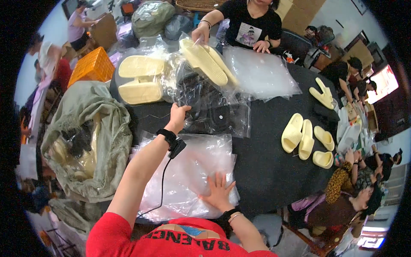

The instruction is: The person is packing various colors of slippers/slides into plastic bags and then putting them into a large sack.

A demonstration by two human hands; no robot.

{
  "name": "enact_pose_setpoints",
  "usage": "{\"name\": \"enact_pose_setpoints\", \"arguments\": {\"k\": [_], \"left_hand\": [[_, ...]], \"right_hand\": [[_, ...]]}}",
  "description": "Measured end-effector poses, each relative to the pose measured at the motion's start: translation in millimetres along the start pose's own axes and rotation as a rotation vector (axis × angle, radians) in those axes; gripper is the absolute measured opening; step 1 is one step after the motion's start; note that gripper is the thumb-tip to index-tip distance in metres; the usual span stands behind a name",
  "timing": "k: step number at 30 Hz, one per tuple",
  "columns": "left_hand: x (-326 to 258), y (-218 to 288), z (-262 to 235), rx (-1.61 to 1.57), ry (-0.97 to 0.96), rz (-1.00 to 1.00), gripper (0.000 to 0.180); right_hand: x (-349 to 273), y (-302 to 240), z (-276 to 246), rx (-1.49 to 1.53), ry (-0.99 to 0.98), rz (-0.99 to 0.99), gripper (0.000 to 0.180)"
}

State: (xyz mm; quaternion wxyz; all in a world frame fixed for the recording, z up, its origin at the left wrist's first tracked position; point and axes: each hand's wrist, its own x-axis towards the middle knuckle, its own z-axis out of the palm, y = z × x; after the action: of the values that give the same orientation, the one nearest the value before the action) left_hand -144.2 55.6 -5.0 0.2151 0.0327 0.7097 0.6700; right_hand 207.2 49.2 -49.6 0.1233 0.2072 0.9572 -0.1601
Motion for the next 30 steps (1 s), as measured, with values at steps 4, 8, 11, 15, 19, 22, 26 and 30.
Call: {"name": "enact_pose_setpoints", "arguments": {"k": [4,8,11,15,19,22,26,30], "left_hand": [[-52.7,73.8,-22.2,-0.592,-0.186,-0.225,0.039],[-115.4,71.5,-86.5,-0.021,-0.470,0.555,0.045],[-161.2,60.5,-130.8,0.136,-0.410,0.787,0.047],[-195.5,69.7,-166.3,-0.708,-0.530,-0.495,0.022],[-219.5,27.1,-177.6,-0.278,-0.279,-0.368,0.025],[-219.9,-30.5,-211.0,0.528,-0.151,0.259,0.032],[-258.6,-25.7,-228.4,0.640,0.133,0.406,0.022],[-293.8,-41.1,-240.1,0.693,-0.392,-0.132,0.022]], "right_hand": [[-1.5,-2.4,-10.4,-0.039,-0.028,0.019,0.096],[-7.0,3.6,-2.6,0.022,0.096,-0.032,0.097],[-3.8,9.7,-7.4,0.153,0.062,-0.003,0.077],[22.7,44.8,28.9,0.510,0.099,0.126,0.050],[30.6,42.4,-12.6,1.305,0.345,0.277,0.054],[19.3,25.3,-39.7,1.455,0.646,0.348,0.052],[-2.0,9.4,-53.0,1.040,0.602,0.274,0.042],[-17.2,8.5,-52.5,0.510,0.300,-0.023,0.041]]}}
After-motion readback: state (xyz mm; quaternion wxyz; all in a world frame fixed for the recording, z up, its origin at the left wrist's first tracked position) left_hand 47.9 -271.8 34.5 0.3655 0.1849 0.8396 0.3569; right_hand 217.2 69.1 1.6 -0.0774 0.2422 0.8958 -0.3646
